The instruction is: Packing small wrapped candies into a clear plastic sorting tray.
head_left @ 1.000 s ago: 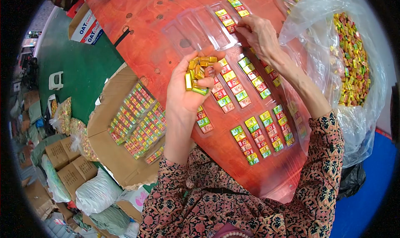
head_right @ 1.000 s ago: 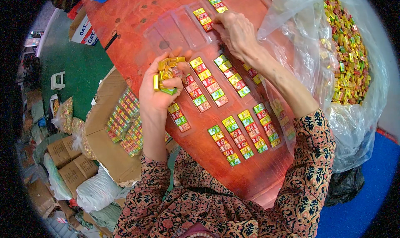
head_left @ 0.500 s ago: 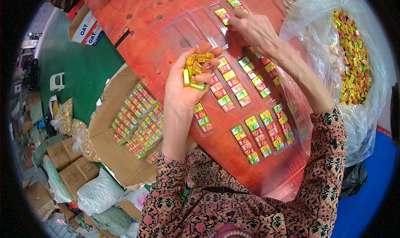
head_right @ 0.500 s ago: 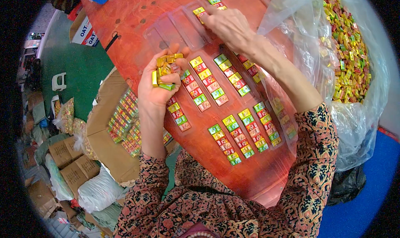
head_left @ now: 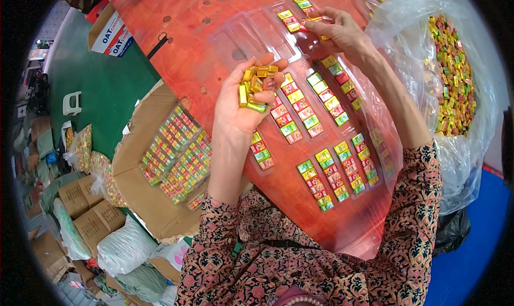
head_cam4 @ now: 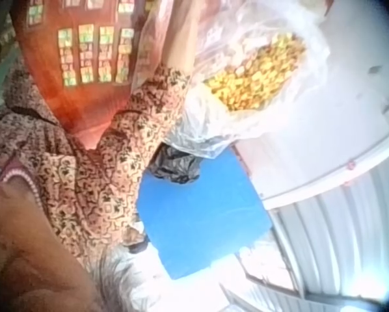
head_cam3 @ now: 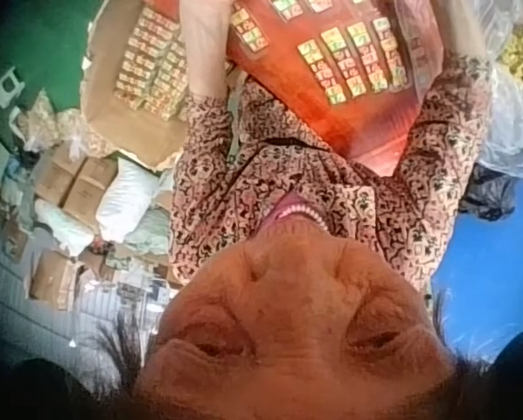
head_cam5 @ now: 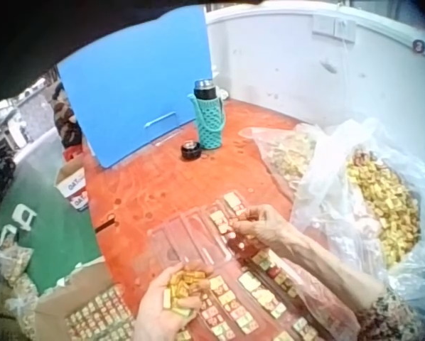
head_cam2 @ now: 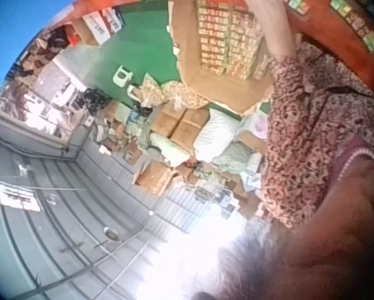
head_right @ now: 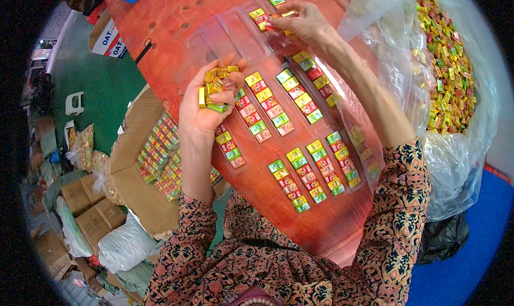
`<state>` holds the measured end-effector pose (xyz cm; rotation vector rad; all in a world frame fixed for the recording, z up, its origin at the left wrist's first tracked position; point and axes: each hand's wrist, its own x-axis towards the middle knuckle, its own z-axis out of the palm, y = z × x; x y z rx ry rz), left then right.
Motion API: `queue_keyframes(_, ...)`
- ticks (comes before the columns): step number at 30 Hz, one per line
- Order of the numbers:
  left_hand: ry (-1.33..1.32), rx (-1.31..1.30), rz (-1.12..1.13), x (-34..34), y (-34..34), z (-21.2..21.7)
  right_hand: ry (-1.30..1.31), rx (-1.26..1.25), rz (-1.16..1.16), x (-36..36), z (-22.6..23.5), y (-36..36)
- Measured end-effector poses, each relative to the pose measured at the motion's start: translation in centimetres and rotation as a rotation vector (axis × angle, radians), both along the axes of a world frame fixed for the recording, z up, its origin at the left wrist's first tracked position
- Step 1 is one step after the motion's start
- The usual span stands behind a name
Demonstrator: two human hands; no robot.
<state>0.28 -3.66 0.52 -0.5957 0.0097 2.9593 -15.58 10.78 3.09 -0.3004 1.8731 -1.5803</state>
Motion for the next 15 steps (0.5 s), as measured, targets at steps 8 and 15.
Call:
queue_keyframes(8,-0.006,0.006,-0.006,-0.3,0.1,-0.2,0.806,0.234,0.012,-0.2,-3.4,-0.6)
queue_keyframes(15,-0.042,0.009,0.0,-0.1,0.0,-0.3,0.944,0.22,-0.069,1.3,-4.2,-0.9)
